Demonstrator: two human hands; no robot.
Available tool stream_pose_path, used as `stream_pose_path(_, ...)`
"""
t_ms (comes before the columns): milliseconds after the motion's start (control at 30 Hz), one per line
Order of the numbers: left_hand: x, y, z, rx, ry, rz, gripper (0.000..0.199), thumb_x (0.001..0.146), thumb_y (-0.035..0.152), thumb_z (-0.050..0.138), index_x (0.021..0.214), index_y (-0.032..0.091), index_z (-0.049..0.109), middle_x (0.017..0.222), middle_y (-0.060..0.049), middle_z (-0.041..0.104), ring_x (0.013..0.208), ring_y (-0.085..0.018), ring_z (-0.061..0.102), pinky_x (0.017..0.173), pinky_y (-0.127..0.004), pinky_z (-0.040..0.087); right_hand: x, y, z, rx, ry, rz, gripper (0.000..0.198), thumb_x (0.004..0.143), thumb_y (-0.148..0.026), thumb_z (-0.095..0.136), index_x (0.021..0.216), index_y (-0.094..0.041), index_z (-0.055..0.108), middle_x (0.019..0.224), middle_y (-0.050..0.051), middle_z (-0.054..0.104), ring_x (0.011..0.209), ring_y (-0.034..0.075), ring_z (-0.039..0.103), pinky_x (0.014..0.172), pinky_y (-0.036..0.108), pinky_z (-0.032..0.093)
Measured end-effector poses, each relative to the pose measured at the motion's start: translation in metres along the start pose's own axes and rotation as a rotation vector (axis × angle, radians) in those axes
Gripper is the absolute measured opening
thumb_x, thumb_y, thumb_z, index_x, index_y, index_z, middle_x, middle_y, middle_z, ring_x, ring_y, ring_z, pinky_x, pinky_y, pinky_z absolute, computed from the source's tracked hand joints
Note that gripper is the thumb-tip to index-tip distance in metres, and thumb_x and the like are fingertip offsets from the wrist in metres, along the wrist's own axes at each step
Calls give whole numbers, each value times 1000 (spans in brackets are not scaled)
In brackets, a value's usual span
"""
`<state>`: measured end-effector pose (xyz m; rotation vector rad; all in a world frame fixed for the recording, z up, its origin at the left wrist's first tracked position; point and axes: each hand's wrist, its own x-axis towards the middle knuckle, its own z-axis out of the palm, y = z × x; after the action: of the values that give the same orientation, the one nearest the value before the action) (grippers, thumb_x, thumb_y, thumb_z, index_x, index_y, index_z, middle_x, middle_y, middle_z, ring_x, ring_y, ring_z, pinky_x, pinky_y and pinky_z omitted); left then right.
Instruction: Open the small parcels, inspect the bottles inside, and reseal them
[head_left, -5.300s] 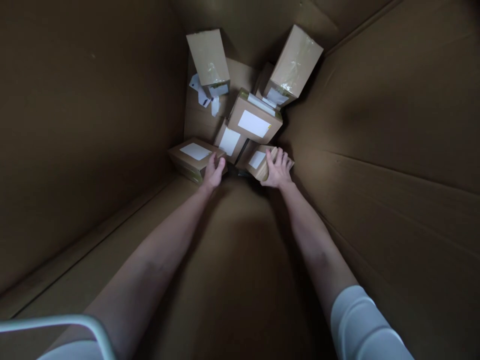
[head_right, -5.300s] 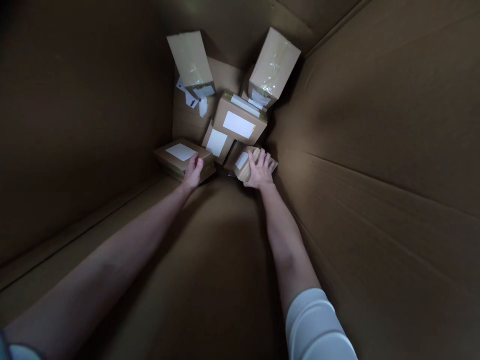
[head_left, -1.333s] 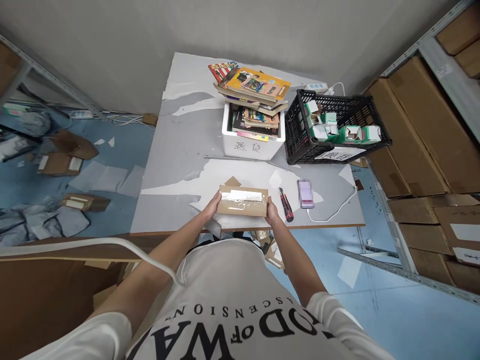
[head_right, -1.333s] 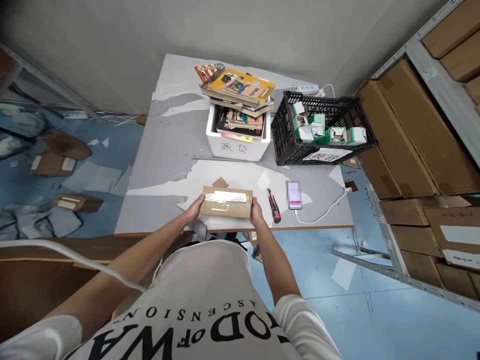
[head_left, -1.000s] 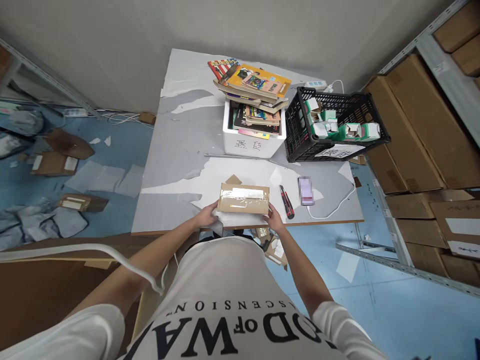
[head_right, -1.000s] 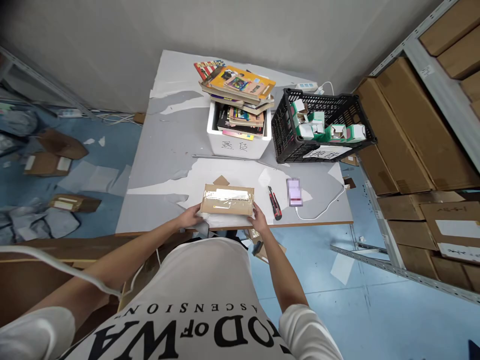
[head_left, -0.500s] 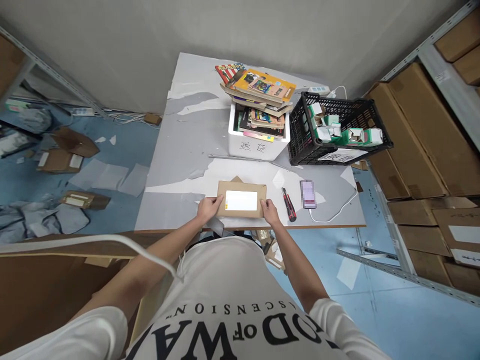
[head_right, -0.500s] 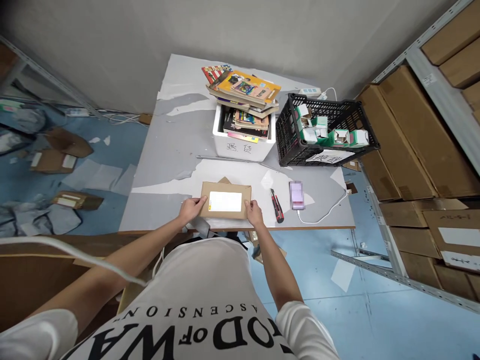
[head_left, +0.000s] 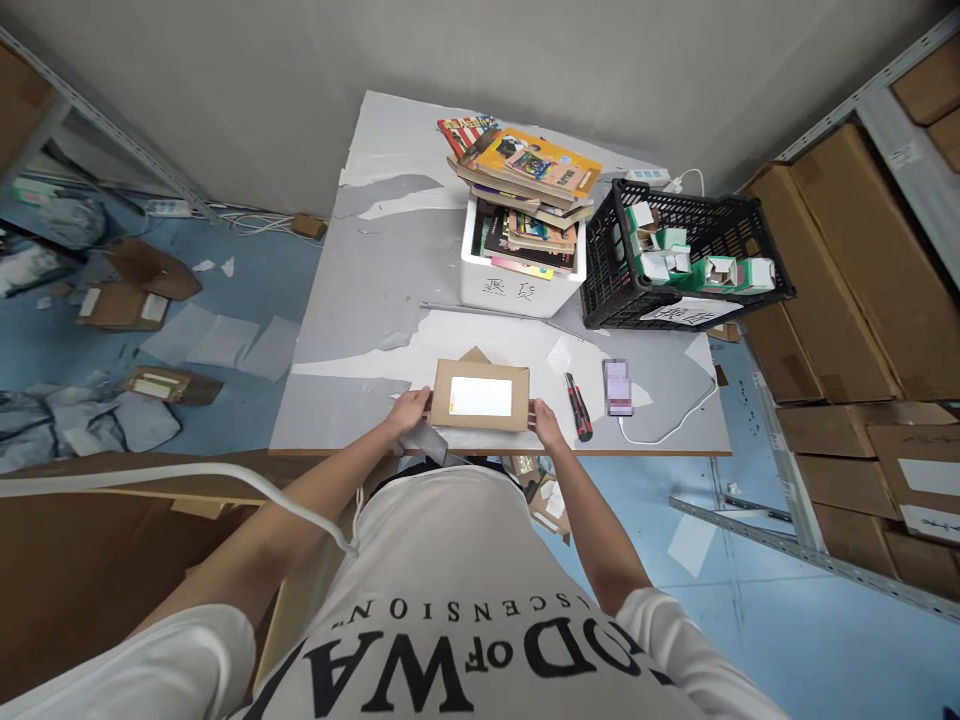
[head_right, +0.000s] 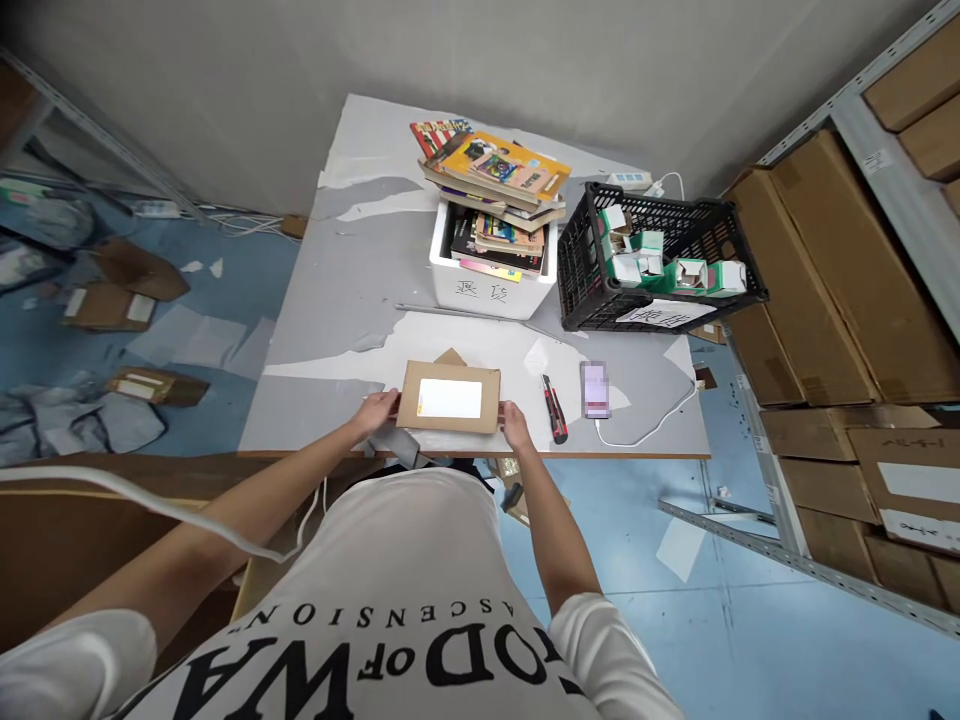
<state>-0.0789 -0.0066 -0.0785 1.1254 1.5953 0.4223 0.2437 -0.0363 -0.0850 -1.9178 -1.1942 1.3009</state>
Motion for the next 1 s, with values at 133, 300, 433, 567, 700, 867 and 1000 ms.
stream_pose_path(133,-5,-26,-15,2,-97,52,67,57,45,70,116,13,65,117,-14,69,110,-29,63,91,-36,50,-17,25,-12,43,-5,-38,43,78,-36,53,118,-21,54,124,13,61,97,22,65,88,41,50)
stream_pose_path(300,-13,-37,-5,175,-221,239,75,58,43,72,128,19,57,122,-7,67,112,-33,61,97,-43,46,-26,34,7,42,-60,-96,56,66,-24,66,120,-23,52,131,12,56,112,25,59,98,45,46)
stream_pose_path(433,-16,-31,10,207,-173,264,55,69,49,62,114,18,64,107,-9,72,99,-31,65,85,-38,49,-24,30,26,140,-74,-61,42,71,-28,63,111,-23,49,115,9,64,109,22,60,98,44,47)
stream_pose_path(567,-23,-14,9,245,-87,273,50,75,54,54,104,16,67,88,-7,72,84,-26,64,73,-31,48,-26,17,18,210,-108,-114,44,72,-39,65,109,-24,47,121,10,61,115,22,57,98,42,46)
stream_pose_path(700,-33,18,1,324,46,267,50,83,58,41,81,16,68,70,-4,66,69,-19,56,63,-26,40,-28,-15,-2,179,-73,-185,37,77,-53,57,96,-23,47,109,10,65,105,23,60,91,39,47)
stream_pose_path(867,-35,47,0,420,142,174,60,84,63,35,56,17,61,52,-4,53,59,-16,48,56,-27,29,-26,-49,-16,-200,41,-127,39,83,-63,43,84,-24,50,84,5,66,83,22,59,78,35,43)
stream_pose_path(1000,-23,52,1,435,141,146,58,82,63,39,51,18,58,51,-6,52,58,-17,48,55,-28,27,-19,-49,-15,-238,38,-64,42,82,-65,42,76,-23,47,81,4,64,78,20,56,74,32,41)
